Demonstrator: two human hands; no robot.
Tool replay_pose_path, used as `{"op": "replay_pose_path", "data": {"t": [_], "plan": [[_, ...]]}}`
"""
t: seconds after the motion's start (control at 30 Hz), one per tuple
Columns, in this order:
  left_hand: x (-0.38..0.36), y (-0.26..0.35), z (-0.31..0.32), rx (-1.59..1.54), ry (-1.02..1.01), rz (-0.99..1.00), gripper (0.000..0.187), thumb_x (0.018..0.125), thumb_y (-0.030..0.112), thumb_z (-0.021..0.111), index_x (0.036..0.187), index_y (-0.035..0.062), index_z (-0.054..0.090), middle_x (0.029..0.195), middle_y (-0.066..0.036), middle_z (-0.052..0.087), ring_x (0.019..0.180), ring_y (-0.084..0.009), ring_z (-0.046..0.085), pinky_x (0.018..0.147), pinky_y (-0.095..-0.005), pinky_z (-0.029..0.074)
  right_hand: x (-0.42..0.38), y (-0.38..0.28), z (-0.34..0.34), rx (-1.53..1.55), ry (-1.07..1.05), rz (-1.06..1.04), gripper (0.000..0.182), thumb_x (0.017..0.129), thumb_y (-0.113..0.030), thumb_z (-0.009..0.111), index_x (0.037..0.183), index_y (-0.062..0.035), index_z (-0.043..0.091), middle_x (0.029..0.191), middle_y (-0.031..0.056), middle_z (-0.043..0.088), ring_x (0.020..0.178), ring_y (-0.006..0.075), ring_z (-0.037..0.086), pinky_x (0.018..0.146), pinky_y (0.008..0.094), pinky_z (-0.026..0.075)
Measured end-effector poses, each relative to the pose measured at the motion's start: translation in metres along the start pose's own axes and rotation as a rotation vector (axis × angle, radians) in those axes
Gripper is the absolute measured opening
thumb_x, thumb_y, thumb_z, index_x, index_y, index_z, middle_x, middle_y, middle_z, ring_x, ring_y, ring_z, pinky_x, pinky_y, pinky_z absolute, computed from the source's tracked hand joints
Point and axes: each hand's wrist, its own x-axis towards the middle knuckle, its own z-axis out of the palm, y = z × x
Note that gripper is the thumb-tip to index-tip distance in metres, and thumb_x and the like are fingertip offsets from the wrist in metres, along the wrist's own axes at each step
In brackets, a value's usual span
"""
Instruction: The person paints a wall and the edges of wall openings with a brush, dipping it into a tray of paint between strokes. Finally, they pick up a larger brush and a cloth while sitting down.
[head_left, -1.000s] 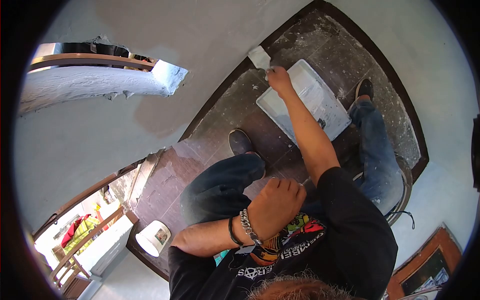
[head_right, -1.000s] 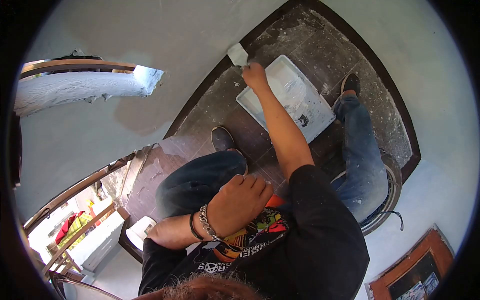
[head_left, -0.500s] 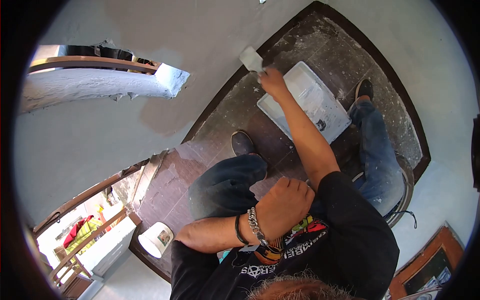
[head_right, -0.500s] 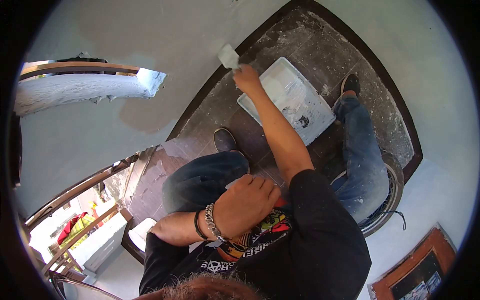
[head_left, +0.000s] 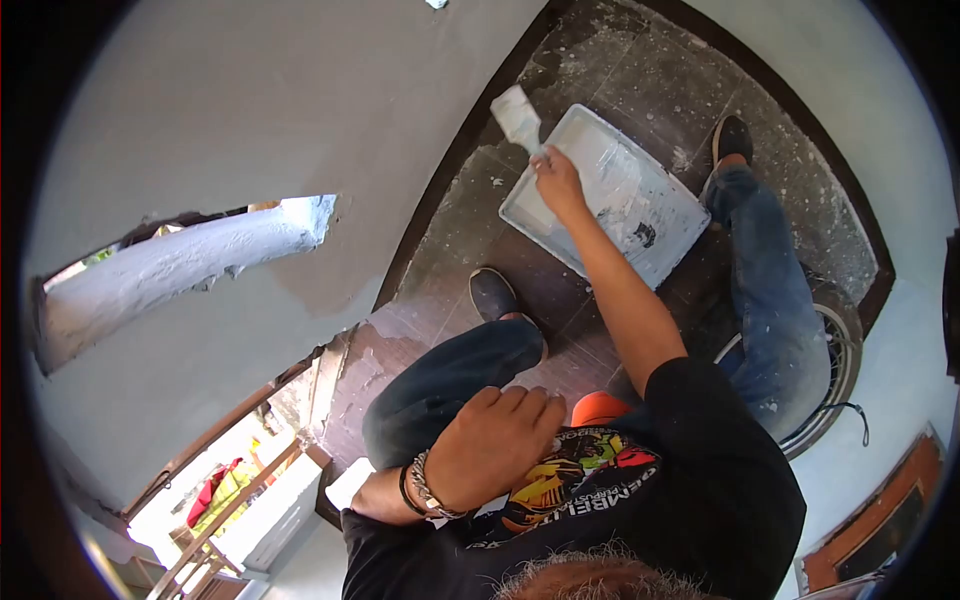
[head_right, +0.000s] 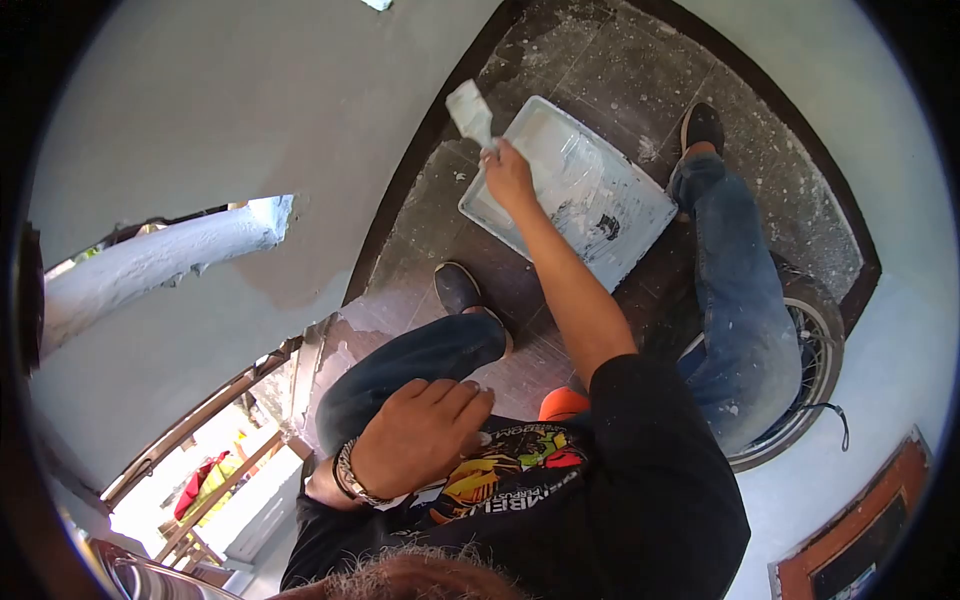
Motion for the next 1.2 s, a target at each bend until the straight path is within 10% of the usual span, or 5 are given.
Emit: {"op": "replay_pose_path", "data": {"t": [0.37,1.2], "plan": [[0.029,-0.017,-0.009,-0.041,-0.189,-0.184,0.056,0.073,0.022,0.075,0.123,0.0049,0.056,0.123,-0.012,0.061,0.11,-0.0256,0.06,0.089,-0.0355,0.047,0.071,-0.004,0.022,-0.157,0.046,-0.076,0.028,0.092,-0.019,0.057,0.114,-0.0022,0.061,0.105,0.0233,0.066,0.099,0.0431,0.062,0.085,0.0496,0.049],[0.031,-0.02,-0.006,-0.041,-0.185,-0.175,0.058,0.074,0.027,0.075,0.124,0.0057,0.055,0.126,-0.011,0.059,0.112,-0.0239,0.059,0.089,-0.0338,0.047,-0.052,0.007,0.103,0.002,-0.124,-0.133,0.031,0.09,-0.012,0.059,0.118,0.0026,0.057,0.104,0.0282,0.063,0.097,0.045,0.061,0.084,0.0492,0.05]]}}
